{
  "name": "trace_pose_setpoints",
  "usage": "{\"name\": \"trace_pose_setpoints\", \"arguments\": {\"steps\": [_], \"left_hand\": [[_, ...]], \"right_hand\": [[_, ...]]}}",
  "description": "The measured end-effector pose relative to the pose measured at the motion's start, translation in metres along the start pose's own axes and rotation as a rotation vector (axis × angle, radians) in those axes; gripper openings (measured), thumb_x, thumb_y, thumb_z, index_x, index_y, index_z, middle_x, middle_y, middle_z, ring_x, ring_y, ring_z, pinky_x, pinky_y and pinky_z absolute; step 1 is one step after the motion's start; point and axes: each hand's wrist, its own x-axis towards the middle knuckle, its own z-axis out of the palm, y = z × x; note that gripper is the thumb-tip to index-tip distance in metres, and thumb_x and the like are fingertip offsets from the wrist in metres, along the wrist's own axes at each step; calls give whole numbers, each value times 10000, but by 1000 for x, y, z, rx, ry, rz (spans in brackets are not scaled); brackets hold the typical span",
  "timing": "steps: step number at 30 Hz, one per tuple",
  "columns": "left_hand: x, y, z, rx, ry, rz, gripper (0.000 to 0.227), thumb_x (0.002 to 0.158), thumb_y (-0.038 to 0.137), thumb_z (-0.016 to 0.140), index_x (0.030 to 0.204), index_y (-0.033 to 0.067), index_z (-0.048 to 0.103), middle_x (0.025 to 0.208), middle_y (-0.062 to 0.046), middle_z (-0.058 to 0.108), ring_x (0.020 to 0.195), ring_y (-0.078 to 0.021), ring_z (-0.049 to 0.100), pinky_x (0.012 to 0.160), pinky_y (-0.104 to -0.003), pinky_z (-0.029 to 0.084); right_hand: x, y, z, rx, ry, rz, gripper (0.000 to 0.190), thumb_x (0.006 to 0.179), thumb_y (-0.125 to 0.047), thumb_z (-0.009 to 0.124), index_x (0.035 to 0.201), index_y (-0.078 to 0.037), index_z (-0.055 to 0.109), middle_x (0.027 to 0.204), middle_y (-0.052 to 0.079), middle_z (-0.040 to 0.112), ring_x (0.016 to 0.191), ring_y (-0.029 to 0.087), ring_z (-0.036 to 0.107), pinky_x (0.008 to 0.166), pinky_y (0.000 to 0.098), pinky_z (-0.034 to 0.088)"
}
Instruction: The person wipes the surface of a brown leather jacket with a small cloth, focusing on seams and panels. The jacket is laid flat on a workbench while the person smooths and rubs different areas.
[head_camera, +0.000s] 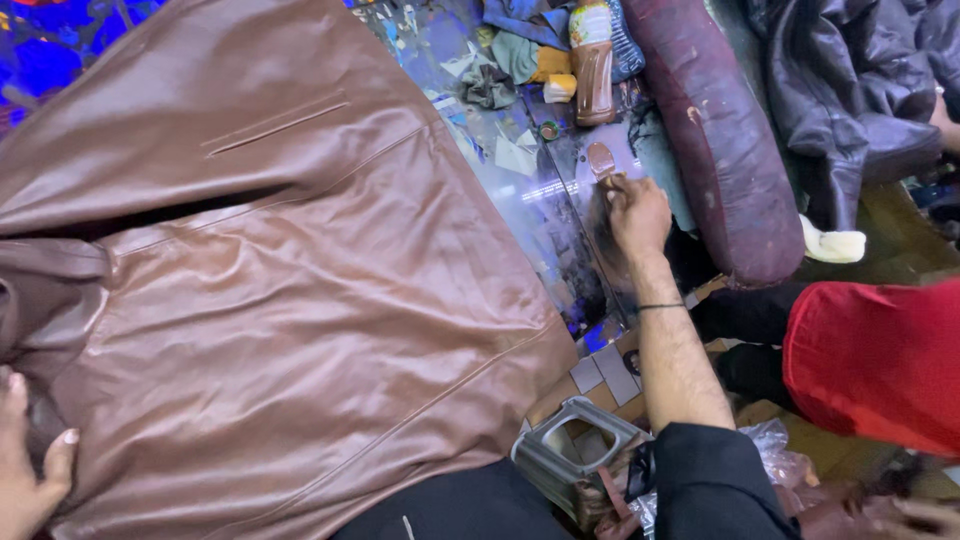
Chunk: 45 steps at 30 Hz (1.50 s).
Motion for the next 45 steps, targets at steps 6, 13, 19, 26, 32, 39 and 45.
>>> {"name": "trace_pose_setpoints", "arguments": {"steps": [6,13,19,26,32,39,45], "left_hand": [[19,30,-13,118,-33,4,783,818,105,636,1519,-134,383,1573,-363,400,1450,-483,414,1231,-505,333],[19,36,-19,170,-43,9,809,844,165,648,1564,-99,392,1610,-321,425,1446,-472,449,1217,-512,374],[17,37,-30,545,-229,-171,973,789,343,707,1667,70,387,1662,-129,483,1311,-424,531,1068,-593,431],[20,42,-32,475,-247,-151,937,818,325,690,1640,97,303,1695,-100,365,1293,-406,489,1034,-606,396],[30,63,-41,456,-260,-129,799,998,408,639,1677,129,324,1749,-68,330,1312,-361,507,1067,-577,403],[40,82,-59,562,-411,-112,1164,684,643,773,1603,108,301,1674,-98,292,1228,-366,507,961,-546,445],[46,83,-77,511,-450,-58,1259,581,646,829,1581,98,294,1651,-115,294,1218,-372,501,985,-540,445]], "right_hand": [[-64,14,-34,-74,-106,138,178,888,-183,765,1057,-163,817,984,123,694,949,370,651,828,486,505],[-80,27,-43,16,-102,-7,208,932,-199,744,1128,-143,787,1043,107,685,1013,364,648,899,464,515],[-101,31,-46,-225,-84,44,142,942,-157,724,1032,-224,812,1065,40,715,1009,311,666,869,469,523],[-143,-16,-46,681,74,194,258,1041,61,674,1278,-40,695,1171,82,712,1045,204,680,986,347,558],[-224,-129,-37,1881,-68,479,288,1070,20,623,1344,-1,537,1305,118,629,1192,208,655,1046,336,539],[-222,-174,-16,2137,-156,512,509,993,-226,701,1455,-84,542,1389,122,640,1204,298,644,962,483,547],[-234,-126,21,2202,-121,691,473,1036,-334,658,1400,-39,591,1250,110,630,995,247,582,914,373,483]]}}
